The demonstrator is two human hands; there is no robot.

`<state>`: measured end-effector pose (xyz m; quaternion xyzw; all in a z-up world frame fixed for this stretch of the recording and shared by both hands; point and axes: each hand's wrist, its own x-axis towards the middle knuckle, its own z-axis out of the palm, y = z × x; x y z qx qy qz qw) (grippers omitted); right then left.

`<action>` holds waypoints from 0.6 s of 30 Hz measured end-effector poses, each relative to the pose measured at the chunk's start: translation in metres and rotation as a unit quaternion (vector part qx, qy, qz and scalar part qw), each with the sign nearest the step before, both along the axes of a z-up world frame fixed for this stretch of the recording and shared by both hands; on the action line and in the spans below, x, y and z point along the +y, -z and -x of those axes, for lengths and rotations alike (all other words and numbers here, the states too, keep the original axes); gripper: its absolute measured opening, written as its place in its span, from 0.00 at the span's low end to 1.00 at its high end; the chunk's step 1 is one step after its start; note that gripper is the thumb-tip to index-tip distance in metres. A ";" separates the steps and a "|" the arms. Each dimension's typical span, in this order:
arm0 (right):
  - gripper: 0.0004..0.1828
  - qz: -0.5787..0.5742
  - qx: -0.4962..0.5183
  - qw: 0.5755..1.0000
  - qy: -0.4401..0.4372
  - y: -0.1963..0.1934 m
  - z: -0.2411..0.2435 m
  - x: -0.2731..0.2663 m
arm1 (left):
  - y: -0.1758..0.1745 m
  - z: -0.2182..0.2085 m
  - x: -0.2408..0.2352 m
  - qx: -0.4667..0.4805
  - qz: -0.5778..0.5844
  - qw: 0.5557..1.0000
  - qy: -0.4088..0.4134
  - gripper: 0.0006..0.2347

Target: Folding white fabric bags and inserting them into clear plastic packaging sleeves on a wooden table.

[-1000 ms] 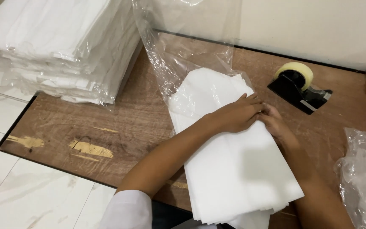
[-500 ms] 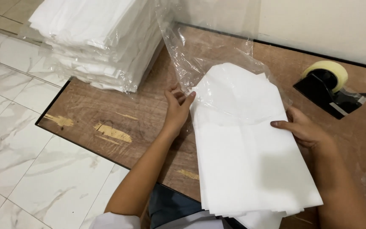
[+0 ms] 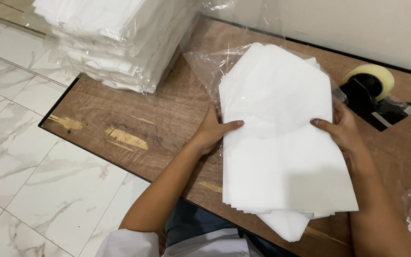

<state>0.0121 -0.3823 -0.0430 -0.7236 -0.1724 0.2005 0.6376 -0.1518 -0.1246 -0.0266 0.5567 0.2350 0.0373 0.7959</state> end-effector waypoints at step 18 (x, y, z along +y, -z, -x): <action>0.33 0.121 0.068 0.988 0.074 -0.022 0.018 0.014 | -0.005 -0.040 -0.038 -0.326 -0.613 0.720 0.007 0.14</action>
